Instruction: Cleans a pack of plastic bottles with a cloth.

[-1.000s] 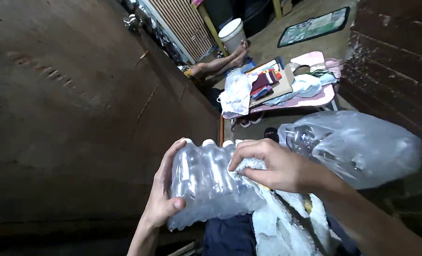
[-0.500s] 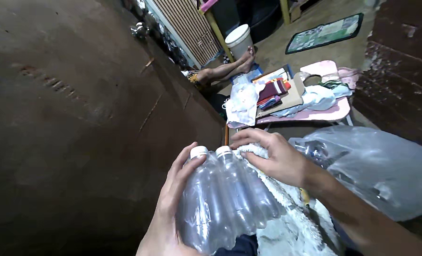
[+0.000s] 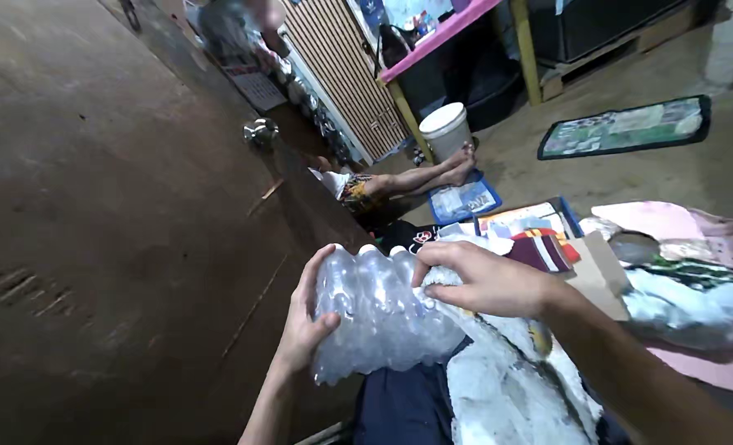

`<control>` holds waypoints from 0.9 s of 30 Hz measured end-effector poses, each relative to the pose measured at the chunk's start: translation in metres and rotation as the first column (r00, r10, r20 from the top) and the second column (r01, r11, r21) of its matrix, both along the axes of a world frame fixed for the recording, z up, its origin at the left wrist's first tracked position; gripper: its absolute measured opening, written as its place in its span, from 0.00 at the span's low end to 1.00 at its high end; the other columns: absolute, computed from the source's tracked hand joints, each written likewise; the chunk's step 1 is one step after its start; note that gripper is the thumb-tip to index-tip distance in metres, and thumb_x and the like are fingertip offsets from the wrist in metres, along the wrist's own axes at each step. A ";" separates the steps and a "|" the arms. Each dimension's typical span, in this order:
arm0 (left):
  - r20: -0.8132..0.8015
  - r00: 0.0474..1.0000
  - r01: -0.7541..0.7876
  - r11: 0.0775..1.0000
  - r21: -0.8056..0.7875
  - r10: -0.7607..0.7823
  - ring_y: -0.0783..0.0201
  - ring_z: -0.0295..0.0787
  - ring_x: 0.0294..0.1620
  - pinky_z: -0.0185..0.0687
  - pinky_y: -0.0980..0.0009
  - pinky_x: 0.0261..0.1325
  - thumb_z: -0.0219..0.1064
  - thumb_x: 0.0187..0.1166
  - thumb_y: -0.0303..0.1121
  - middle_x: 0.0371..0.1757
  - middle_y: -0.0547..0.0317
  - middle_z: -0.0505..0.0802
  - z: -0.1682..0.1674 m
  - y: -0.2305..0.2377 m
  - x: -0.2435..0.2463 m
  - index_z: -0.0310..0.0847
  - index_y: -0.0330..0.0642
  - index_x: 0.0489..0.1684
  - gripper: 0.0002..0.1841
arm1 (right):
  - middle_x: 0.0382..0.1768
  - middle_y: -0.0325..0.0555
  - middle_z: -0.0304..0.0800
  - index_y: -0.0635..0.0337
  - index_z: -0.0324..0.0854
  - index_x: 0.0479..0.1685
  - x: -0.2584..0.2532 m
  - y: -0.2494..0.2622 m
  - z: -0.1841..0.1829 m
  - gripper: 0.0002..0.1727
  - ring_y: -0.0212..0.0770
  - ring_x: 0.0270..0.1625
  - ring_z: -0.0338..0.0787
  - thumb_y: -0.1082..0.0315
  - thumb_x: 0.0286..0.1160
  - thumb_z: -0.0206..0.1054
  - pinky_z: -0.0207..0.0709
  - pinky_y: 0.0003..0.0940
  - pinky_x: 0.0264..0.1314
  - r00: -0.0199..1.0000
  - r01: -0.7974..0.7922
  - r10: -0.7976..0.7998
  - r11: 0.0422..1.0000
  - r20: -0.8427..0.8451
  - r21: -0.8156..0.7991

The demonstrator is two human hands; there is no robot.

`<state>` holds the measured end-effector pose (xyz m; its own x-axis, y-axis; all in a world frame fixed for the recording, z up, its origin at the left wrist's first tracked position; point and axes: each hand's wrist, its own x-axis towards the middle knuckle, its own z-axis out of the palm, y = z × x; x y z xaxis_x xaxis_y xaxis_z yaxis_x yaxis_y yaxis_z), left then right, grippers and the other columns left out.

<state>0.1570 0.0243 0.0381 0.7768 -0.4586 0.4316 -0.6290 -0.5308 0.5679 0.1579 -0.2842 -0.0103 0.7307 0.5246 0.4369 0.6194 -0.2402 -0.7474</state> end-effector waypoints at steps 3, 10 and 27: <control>-0.039 0.998 0.036 0.997 -0.064 -0.039 0.70 0.85 0.67 0.84 0.70 0.66 0.64 0.55 0.82 0.77 0.62 0.82 -0.003 0.007 0.028 0.60 0.50 0.89 0.60 | 0.47 0.42 0.89 0.57 0.89 0.46 0.030 -0.009 0.003 0.06 0.35 0.54 0.87 0.71 0.73 0.73 0.82 0.39 0.60 0.994 -0.074 0.074 0.997 -0.076 0.012; 0.090 0.984 0.152 0.988 0.002 -0.152 0.59 0.71 0.83 0.76 0.61 0.79 0.67 0.55 0.81 0.87 0.56 0.70 -0.005 0.005 0.030 0.65 0.48 0.86 0.59 | 0.49 0.42 0.89 0.56 0.89 0.47 0.055 -0.001 -0.005 0.06 0.37 0.54 0.88 0.71 0.74 0.72 0.82 0.42 0.59 0.997 0.023 -0.022 1.000 -0.078 0.001; 0.082 0.966 0.229 0.959 0.165 -0.244 0.46 0.59 0.90 0.64 0.48 0.88 0.70 0.48 0.82 0.91 0.50 0.65 -0.002 0.023 -0.168 0.67 0.53 0.86 0.61 | 0.44 0.43 0.92 0.55 0.89 0.48 -0.132 0.053 -0.064 0.08 0.39 0.49 0.91 0.72 0.75 0.69 0.85 0.43 0.54 0.884 0.468 -0.454 0.860 -0.111 0.206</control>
<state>-0.0109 0.0476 0.0365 0.5943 -0.6907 0.4120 -0.7967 -0.4357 0.4188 0.0256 -0.2309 -0.0741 0.8921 0.0168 0.4515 0.4335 -0.3128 -0.8451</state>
